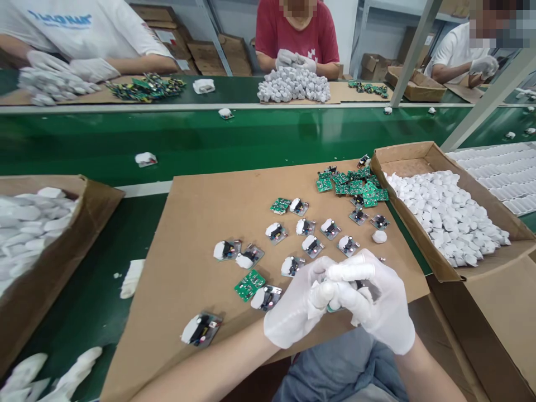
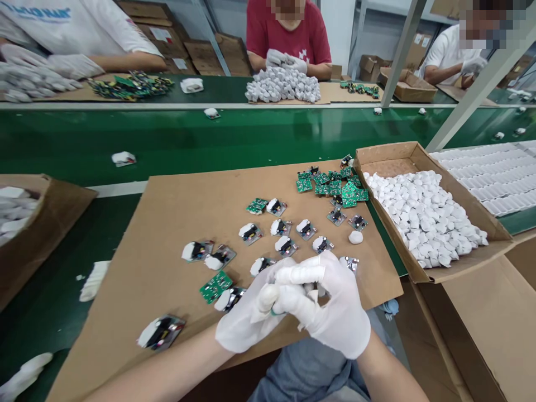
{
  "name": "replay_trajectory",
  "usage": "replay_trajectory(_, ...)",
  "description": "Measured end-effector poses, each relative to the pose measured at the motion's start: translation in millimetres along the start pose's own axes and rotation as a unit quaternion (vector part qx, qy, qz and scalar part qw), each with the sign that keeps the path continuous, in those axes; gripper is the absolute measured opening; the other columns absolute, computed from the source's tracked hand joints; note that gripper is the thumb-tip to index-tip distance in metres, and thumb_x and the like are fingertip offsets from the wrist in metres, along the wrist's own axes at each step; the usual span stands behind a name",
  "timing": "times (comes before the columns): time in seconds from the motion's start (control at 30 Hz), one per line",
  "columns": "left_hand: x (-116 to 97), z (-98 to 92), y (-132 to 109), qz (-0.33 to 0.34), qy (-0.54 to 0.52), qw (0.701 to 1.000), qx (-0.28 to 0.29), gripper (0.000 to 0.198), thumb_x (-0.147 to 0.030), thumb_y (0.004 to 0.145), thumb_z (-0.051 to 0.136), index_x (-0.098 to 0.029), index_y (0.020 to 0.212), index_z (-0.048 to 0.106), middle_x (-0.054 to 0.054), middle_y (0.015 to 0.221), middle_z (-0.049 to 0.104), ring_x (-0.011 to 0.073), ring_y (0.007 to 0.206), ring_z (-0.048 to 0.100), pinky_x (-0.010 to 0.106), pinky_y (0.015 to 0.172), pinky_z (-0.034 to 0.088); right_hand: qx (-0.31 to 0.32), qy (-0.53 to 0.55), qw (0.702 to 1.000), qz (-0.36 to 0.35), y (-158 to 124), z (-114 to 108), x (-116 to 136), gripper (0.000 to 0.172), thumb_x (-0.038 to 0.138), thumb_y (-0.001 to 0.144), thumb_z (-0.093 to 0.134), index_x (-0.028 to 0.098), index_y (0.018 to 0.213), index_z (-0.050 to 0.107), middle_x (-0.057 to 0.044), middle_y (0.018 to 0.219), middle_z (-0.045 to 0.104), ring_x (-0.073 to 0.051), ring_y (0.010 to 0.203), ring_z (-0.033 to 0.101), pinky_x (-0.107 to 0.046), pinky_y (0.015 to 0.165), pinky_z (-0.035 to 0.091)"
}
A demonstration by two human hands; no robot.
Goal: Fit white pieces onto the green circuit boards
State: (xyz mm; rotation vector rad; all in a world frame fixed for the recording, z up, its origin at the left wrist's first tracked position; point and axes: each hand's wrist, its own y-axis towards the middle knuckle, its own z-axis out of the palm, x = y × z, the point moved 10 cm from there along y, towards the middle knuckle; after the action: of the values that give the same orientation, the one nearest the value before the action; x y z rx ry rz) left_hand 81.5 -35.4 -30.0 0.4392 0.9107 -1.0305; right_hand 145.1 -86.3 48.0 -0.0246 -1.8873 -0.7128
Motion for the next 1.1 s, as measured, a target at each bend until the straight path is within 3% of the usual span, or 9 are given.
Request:
replay_trajectory(0.1,-1.6,-1.6,0.2,0.002,0.007,1.0,-0.006,0.054,-0.064,0.067,0.077,-0.017,0.069,0.051,-0.002,0.061,0.053,0.0117,0.06,0.047,0.025,0.059,0.041,-0.008,-0.02,1.0,-0.015,0.7,0.0,4.8,0.032,0.053,0.085,0.067,0.024,0.099,0.068,-0.003,0.083,0.069,-0.018,0.071,0.061,-0.033,0.063,0.049)
replay_trajectory(0.3,-3.2,2.2,0.6,-0.002,-0.022,1.0,0.002,0.053,-0.065,0.066,0.078,-0.017,0.073,0.055,0.0,0.065,0.057,0.0129,0.06,0.048,0.025,0.055,0.04,-0.01,-0.047,0.999,-0.019,-0.2,-0.8,7.7,0.019,0.039,0.087,0.071,0.026,0.1,0.066,-0.002,0.088,0.071,-0.018,0.077,0.063,-0.032,0.07,0.05)
replay_trajectory(0.47,-8.7,5.7,4.4,0.024,-0.042,0.999,0.011,0.06,-0.072,0.063,0.075,-0.017,0.061,0.05,-0.004,0.056,0.042,0.0112,0.058,0.039,0.025,0.056,0.037,0.087,-0.051,0.992,-0.076,1.9,4.9,15.6,0.067,0.072,0.088,0.045,0.028,0.137,0.053,-0.007,0.105,0.068,-0.021,0.082,0.061,-0.035,0.071,0.051)
replay_trajectory(0.57,-3.5,3.8,4.3,0.01,-0.057,0.998,0.008,0.057,-0.071,0.066,0.073,-0.018,0.068,0.052,-0.004,0.061,0.044,0.0116,0.059,0.043,0.026,0.057,0.041,0.1,-0.115,0.98,-0.127,4.3,10.0,20.4,0.059,0.058,0.097,0.043,0.033,0.15,0.037,-0.006,0.103,0.068,-0.021,0.082,0.062,-0.034,0.07,0.051)
replay_trajectory(0.67,1.9,4.1,4.1,-0.01,-0.067,0.998,0.015,0.055,-0.069,0.068,0.073,-0.018,0.07,0.052,-0.004,0.063,0.045,0.0113,0.057,0.045,0.026,0.056,0.044,0.089,-0.153,0.973,-0.148,1.9,14.9,19.5,0.049,0.05,0.101,0.037,0.038,0.148,0.04,-0.006,0.099,0.068,-0.022,0.085,0.064,-0.034,0.071,0.052)
replay_trajectory(0.73,3.0,3.0,5.3,-0.018,-0.095,0.995,0.011,0.057,-0.073,0.067,0.071,-0.018,0.071,0.055,-0.003,0.064,0.048,0.0126,0.059,0.048,0.026,0.058,0.046,0.072,-0.136,0.981,-0.116,-0.8,11.7,13.5,0.052,0.051,0.099,0.042,0.037,0.149,0.038,-0.006,0.1,0.068,-0.022,0.083,0.064,-0.035,0.071,0.054)
replay_trajectory(0.83,7.2,2.7,8.2,-0.043,-0.165,0.985,0.005,0.066,-0.081,0.075,0.053,-0.015,0.076,0.062,0.002,0.067,0.057,0.0154,0.061,0.056,0.028,0.061,0.049,0.035,-0.057,0.998,0.009,3.3,-4.4,-4.9,0.06,0.048,0.096,0.054,0.034,0.151,0.035,-0.006,0.102,0.069,-0.018,0.072,0.063,-0.027,0.054,0.053)
replay_trajectory(0.97,9.5,7.5,10.4,-0.052,-0.141,0.988,0.032,0.061,-0.068,0.082,0.058,-0.012,0.103,0.069,0.012,0.087,0.071,0.0187,0.068,0.066,0.029,0.064,0.05,-0.003,-0.08,0.991,0.11,56.2,-24.1,-20.9,0.052,0.043,0.093,0.06,0.028,0.142,0.052,-0.005,0.107,0.073,-0.015,0.072,0.065,-0.025,0.053,0.053)
replay_trajectory(1.1,6.1,0.8,9.9,-0.026,-0.027,0.999,0.013,0.049,-0.06,0.083,0.064,-0.014,0.1,0.069,0.01,0.082,0.072,0.0168,0.062,0.066,0.027,0.058,0.049,0.084,-0.262,0.952,0.136,158.5,-2.2,-57.0,0.039,0.042,0.097,0.054,0.019,0.126,0.065,-0.006,0.108,0.074,-0.011,0.061,0.061,-0.029,0.069,0.057)
